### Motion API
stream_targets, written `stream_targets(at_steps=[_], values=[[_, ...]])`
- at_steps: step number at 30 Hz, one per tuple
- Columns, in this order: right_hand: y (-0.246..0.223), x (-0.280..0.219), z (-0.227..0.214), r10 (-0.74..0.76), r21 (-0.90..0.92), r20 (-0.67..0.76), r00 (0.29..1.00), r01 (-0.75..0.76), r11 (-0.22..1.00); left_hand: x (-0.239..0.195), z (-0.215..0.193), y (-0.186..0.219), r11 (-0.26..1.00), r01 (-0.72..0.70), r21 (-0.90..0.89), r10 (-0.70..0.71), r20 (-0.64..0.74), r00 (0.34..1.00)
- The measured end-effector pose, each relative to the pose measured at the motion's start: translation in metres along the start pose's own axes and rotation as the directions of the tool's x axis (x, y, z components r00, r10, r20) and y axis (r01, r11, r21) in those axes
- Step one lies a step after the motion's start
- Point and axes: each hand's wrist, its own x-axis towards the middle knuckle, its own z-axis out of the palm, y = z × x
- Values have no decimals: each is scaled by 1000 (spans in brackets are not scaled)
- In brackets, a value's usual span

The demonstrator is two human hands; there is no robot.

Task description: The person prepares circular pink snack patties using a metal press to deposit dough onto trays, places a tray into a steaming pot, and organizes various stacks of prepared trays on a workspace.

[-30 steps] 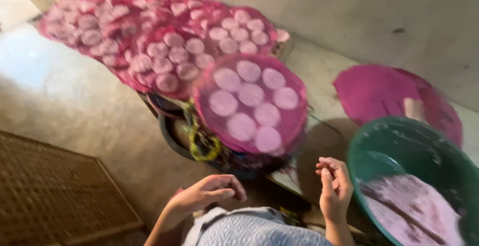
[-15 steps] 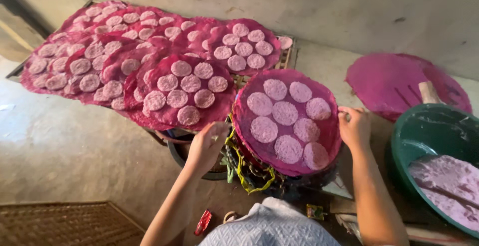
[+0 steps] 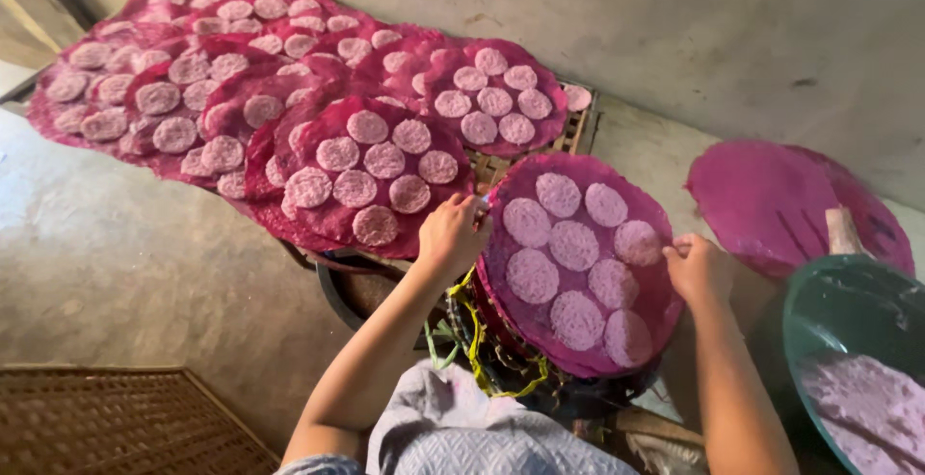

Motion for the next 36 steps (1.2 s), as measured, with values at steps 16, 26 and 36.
stream_targets(at_steps=[16, 26, 36], values=[[-74, -16, -26, 112, -283, -153, 982, -153, 947, 102, 14, -29, 969, -227, -100, 244, 235, 941], [-71, -51, -67, 130, -26, -399, 908, -153, 988, 156, 60, -55, 935, -310, -173, 354, 388, 851], [-37, -82, -84, 380, 342, -810, 447, -167, 925, 169, 69, -41, 914, -350, -207, 401, 312, 861]])
